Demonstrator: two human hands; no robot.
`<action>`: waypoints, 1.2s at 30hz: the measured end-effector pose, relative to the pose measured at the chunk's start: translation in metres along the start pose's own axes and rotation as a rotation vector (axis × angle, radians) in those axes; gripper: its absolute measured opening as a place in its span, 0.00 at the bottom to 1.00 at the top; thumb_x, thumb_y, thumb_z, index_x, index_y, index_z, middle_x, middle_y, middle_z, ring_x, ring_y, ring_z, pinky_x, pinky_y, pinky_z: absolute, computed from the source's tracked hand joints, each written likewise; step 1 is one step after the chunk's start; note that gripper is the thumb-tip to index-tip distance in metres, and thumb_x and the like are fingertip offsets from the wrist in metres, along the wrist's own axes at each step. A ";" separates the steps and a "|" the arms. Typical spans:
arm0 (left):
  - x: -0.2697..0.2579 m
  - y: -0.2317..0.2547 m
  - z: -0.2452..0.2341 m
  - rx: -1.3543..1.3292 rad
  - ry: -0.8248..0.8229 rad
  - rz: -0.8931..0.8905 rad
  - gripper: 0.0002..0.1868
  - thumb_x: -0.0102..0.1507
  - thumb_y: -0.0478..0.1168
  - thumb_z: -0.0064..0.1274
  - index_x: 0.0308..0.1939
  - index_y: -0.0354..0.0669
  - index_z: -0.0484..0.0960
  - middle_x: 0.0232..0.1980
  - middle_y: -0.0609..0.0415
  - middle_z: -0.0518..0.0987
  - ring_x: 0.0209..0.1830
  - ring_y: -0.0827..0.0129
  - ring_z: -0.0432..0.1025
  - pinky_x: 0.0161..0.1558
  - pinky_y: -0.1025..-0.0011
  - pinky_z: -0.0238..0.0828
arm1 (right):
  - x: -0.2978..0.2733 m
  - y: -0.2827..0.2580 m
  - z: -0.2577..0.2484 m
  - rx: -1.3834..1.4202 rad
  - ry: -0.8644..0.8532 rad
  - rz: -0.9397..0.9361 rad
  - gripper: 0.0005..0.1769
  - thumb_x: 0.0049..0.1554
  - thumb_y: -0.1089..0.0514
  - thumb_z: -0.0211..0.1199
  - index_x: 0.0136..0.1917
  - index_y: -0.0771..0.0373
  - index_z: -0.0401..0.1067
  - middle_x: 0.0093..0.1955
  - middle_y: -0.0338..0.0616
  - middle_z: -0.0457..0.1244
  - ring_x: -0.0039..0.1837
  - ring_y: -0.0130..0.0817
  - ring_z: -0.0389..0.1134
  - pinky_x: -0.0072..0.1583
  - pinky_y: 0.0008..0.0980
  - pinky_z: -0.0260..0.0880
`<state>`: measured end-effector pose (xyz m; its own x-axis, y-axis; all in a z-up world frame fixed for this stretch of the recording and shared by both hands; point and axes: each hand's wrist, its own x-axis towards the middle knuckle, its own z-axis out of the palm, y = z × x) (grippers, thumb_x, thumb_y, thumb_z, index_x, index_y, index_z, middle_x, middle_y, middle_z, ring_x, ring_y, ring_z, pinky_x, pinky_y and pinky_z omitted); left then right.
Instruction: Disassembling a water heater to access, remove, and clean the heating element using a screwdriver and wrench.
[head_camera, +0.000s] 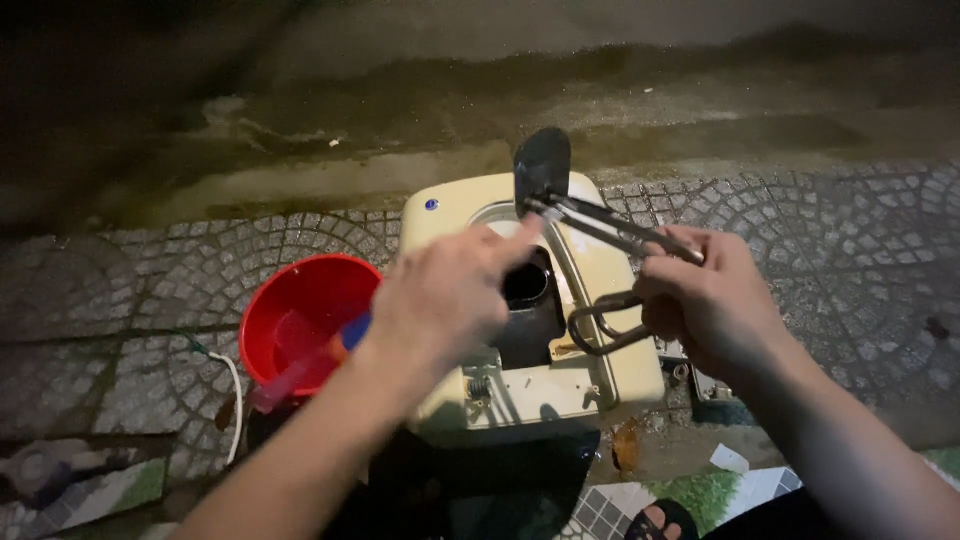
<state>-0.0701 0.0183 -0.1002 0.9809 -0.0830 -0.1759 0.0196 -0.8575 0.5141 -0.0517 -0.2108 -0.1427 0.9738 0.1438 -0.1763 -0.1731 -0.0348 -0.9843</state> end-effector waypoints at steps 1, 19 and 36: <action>-0.003 0.000 0.002 -0.001 -0.017 0.059 0.39 0.61 0.25 0.38 0.72 0.67 0.68 0.62 0.51 0.75 0.28 0.60 0.74 0.17 0.69 0.69 | 0.002 0.003 -0.001 0.015 -0.015 0.009 0.14 0.51 0.71 0.58 0.31 0.59 0.57 0.25 0.38 0.51 0.24 0.27 0.48 0.26 0.29 0.47; 0.004 -0.018 0.009 0.036 0.122 0.171 0.25 0.69 0.31 0.31 0.65 0.52 0.77 0.32 0.59 0.77 0.10 0.67 0.59 0.09 0.67 0.55 | -0.004 -0.006 0.014 -0.167 0.066 0.011 0.10 0.53 0.72 0.59 0.35 0.65 0.62 0.29 0.46 0.57 0.27 0.33 0.55 0.29 0.31 0.57; 0.013 -0.016 0.016 0.026 0.151 0.148 0.37 0.62 0.23 0.30 0.69 0.60 0.76 0.26 0.51 0.80 0.13 0.58 0.68 0.10 0.59 0.62 | -0.012 -0.022 0.032 -0.352 0.173 0.073 0.08 0.54 0.70 0.60 0.37 0.66 0.62 0.32 0.49 0.61 0.32 0.37 0.61 0.34 0.34 0.66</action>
<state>-0.0613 0.0227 -0.1246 0.9907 -0.1333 0.0290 -0.1297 -0.8547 0.5027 -0.0645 -0.1800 -0.1195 0.9765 -0.0388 -0.2121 -0.2107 -0.3799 -0.9007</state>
